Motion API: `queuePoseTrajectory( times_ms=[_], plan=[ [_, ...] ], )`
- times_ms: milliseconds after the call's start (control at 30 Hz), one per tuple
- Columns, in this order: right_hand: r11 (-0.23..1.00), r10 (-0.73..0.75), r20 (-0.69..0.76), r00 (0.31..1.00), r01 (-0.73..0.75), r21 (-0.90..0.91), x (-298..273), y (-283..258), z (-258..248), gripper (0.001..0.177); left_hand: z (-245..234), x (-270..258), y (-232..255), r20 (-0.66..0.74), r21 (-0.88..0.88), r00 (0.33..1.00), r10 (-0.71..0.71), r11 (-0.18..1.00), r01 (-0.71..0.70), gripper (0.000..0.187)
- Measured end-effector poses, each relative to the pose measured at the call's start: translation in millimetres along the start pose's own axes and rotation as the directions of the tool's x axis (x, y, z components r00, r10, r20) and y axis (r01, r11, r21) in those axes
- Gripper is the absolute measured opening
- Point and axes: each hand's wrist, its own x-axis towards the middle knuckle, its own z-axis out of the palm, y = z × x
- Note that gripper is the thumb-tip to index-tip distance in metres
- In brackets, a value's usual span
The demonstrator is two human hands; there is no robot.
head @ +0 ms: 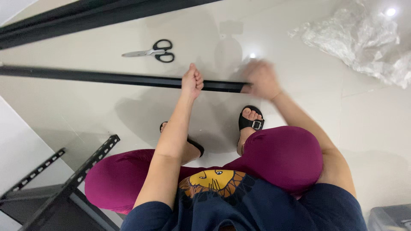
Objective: The person assembles a shelving unit by hand, inserting white plastic clips into black metal rails and connecting them to a vertical frame. The person handles multiple rail sections and clips, working on a tiled floor with a partially assembled black metal rack visible nearby.
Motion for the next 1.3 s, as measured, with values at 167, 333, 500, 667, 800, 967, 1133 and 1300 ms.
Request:
queuePoseTrajectory(
  times_ms=[167,333,500,667,800,967,1133,1300],
  plan=[
    [0.892,-0.386,-0.098,0.917,0.345,-0.292,-13,-39,37,0.043,-44,-4,10,0.047,-0.234,0.993,0.112,0.967,-0.098,0.037],
    [0.968,-0.167,-0.081,0.983,0.148,-0.202,-1,10,30,0.046,-26,-18,39,0.173,-0.547,0.958,0.23,0.831,-0.101,0.064],
    [0.974,-0.109,-0.152,0.982,0.076,-0.212,7,20,-32,0.048,-8,6,55,0.323,-0.643,0.877,0.357,0.762,-0.073,0.054],
    [0.989,0.068,0.043,0.997,-0.073,0.132,67,3,-136,0.029,41,43,80,0.356,-0.769,0.85,0.389,0.638,0.03,0.039],
    [0.965,-0.237,-0.227,0.944,0.256,0.058,120,-65,-216,0.024,95,1,131,0.355,-0.808,0.836,0.419,0.587,0.049,0.036],
    [0.873,-0.184,-0.146,0.972,0.23,0.43,115,-196,-282,0.032,127,-126,214,0.212,-0.852,0.898,0.386,0.523,-0.024,0.023],
    [0.938,-0.088,-0.023,0.996,0.091,0.333,28,-287,-324,0.027,117,-290,299,0.068,-0.894,0.875,0.48,0.418,-0.16,0.021],
    [0.964,-0.095,0.307,0.947,0.01,0.266,-111,-364,-362,0.029,100,-444,356,-0.067,-0.885,0.834,0.548,0.353,-0.303,0.025]
  ],
)
